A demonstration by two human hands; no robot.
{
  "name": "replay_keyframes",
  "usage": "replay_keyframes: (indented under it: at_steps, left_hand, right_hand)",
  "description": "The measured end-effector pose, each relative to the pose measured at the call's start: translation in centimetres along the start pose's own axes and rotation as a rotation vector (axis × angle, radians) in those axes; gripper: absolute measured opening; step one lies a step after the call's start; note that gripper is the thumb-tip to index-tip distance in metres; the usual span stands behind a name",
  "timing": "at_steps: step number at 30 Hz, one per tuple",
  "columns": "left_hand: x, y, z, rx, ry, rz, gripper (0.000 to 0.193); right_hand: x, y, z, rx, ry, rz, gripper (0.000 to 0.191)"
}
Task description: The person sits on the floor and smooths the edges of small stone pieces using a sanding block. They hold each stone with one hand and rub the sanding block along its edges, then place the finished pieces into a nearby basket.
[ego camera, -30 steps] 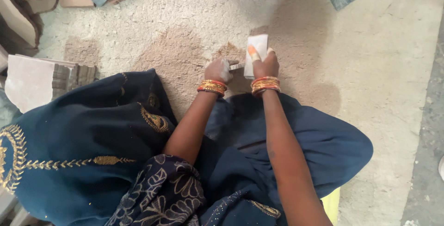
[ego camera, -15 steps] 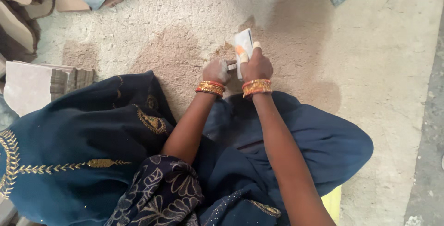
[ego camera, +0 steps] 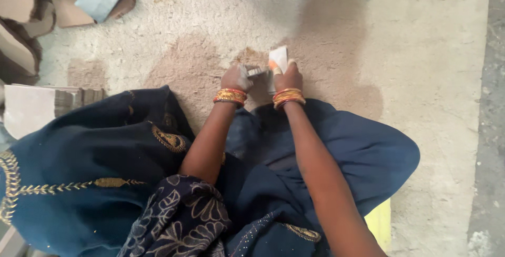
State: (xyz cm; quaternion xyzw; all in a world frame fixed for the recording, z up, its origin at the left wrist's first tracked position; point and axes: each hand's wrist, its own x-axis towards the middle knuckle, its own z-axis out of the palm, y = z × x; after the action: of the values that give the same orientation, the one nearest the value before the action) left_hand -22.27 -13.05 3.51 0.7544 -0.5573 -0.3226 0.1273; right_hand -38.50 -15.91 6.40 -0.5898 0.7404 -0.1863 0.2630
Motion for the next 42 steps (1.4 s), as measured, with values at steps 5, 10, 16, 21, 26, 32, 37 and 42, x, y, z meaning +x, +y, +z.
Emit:
replay_keyframes:
  at_steps: [5, 10, 16, 21, 26, 32, 37, 42]
  left_hand:
    - [0.1, -0.2, -0.3, -0.018, 0.018, -0.005, 0.035]
    - [0.0, -0.3, -0.5, -0.037, -0.004, 0.008, 0.032]
    - [-0.2, -0.1, -0.9, -0.031, 0.060, 0.122, 0.035]
    - [-0.4, -0.1, -0.9, -0.002, 0.010, 0.078, 0.038]
    - [-0.4, -0.8, -0.5, -0.066, 0.084, 0.111, 0.036]
    - [0.8, -1.7, -0.6, -0.004, 0.134, 0.120, 0.032]
    - [0.4, -3.6, -3.4, -0.140, -0.008, -0.091, 0.030]
    - [0.7, -5.8, -6.3, 0.063, -0.150, -0.116, 0.036]
  right_hand:
    - [1.0, -0.8, -1.0, 0.390, -0.054, 0.103, 0.055]
    - [-0.1, -1.0, -1.9, 0.211, -0.076, 0.031, 0.059]
    - [-1.2, -1.3, -2.4, 0.120, -0.068, -0.057, 0.056]
    - [0.2, -1.9, -3.1, 0.016, -0.135, -0.117, 0.058]
    - [-0.6, -1.3, -2.4, -0.077, -0.154, -0.098, 0.065]
    - [0.4, 0.4, -0.5, 0.082, -0.165, 0.026, 0.052]
    - [0.4, 0.5, 0.8, 0.342, -0.219, -0.006, 0.048]
    - [-1.3, -1.3, 0.7, 0.333, -0.283, -0.089, 0.049]
